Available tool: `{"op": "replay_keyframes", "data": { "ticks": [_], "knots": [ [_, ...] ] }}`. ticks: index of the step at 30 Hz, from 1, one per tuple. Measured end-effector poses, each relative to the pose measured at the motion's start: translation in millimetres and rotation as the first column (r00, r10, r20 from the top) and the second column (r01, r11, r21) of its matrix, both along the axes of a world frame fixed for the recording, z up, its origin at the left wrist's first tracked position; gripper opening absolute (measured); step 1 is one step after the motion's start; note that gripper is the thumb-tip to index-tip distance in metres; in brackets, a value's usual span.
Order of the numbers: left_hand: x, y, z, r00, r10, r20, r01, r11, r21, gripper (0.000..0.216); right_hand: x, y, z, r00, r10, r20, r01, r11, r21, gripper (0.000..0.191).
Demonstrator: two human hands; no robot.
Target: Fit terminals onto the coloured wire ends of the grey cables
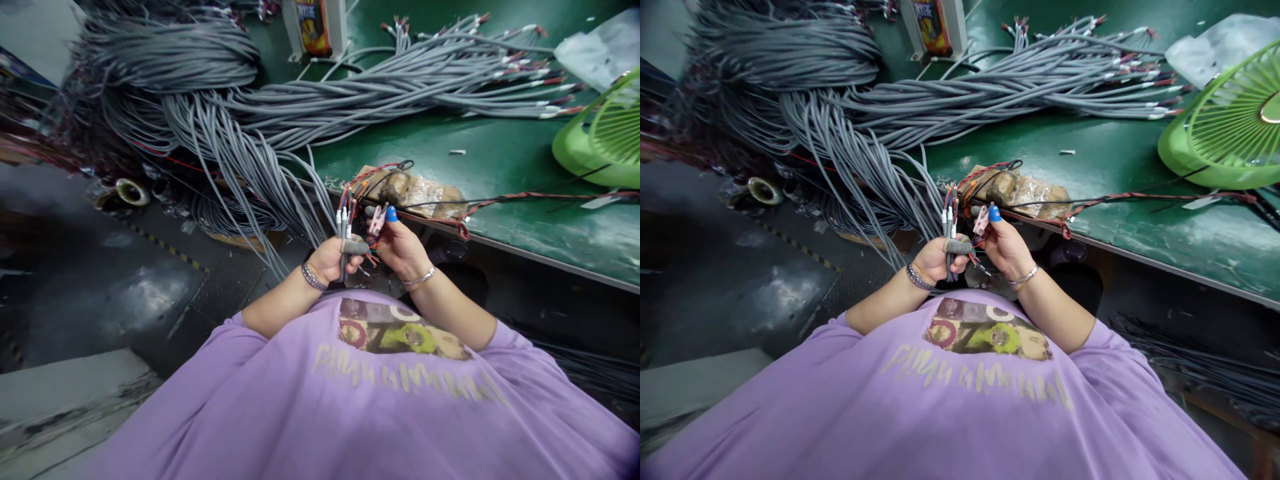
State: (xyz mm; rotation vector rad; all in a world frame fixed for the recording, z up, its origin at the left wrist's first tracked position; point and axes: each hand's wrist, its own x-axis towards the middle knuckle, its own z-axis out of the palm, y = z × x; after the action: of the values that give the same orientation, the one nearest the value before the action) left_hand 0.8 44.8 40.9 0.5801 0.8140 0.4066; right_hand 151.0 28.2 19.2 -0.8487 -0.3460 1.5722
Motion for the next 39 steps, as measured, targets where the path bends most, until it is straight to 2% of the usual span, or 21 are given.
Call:
{"op": "replay_keyframes", "data": {
  "ticks": [7,15,22,29,39],
  "knots": [
    [1,-5,3.0,0.999,-0.001,-0.052,0.004,0.997,0.071,0.024,6,-4,-5.4,0.992,0.11,-0.064,-0.111,0.994,-0.011,0.048],
    [-3,-27,1.5,0.995,0.091,-0.044,-0.074,0.953,0.294,0.034,12,-7,-2.6,0.978,0.208,-0.017,-0.208,0.977,-0.047,0.054],
    [2,-30,-6.0,0.977,0.212,-0.016,-0.195,0.922,0.334,0.033,9,-7,1.5,0.988,0.136,0.072,-0.136,0.991,0.001,0.042],
    [6,-25,-7.3,0.96,0.28,-0.005,-0.266,0.917,0.299,0.033,7,-4,6.2,0.989,0.056,0.137,-0.042,0.994,-0.104,0.049],
    [9,-24,-6.0,0.971,0.239,-0.026,-0.219,0.925,0.31,0.03,9,-2,-0.7,0.997,0.044,0.062,-0.043,0.999,-0.01,0.038]
  ]
}}
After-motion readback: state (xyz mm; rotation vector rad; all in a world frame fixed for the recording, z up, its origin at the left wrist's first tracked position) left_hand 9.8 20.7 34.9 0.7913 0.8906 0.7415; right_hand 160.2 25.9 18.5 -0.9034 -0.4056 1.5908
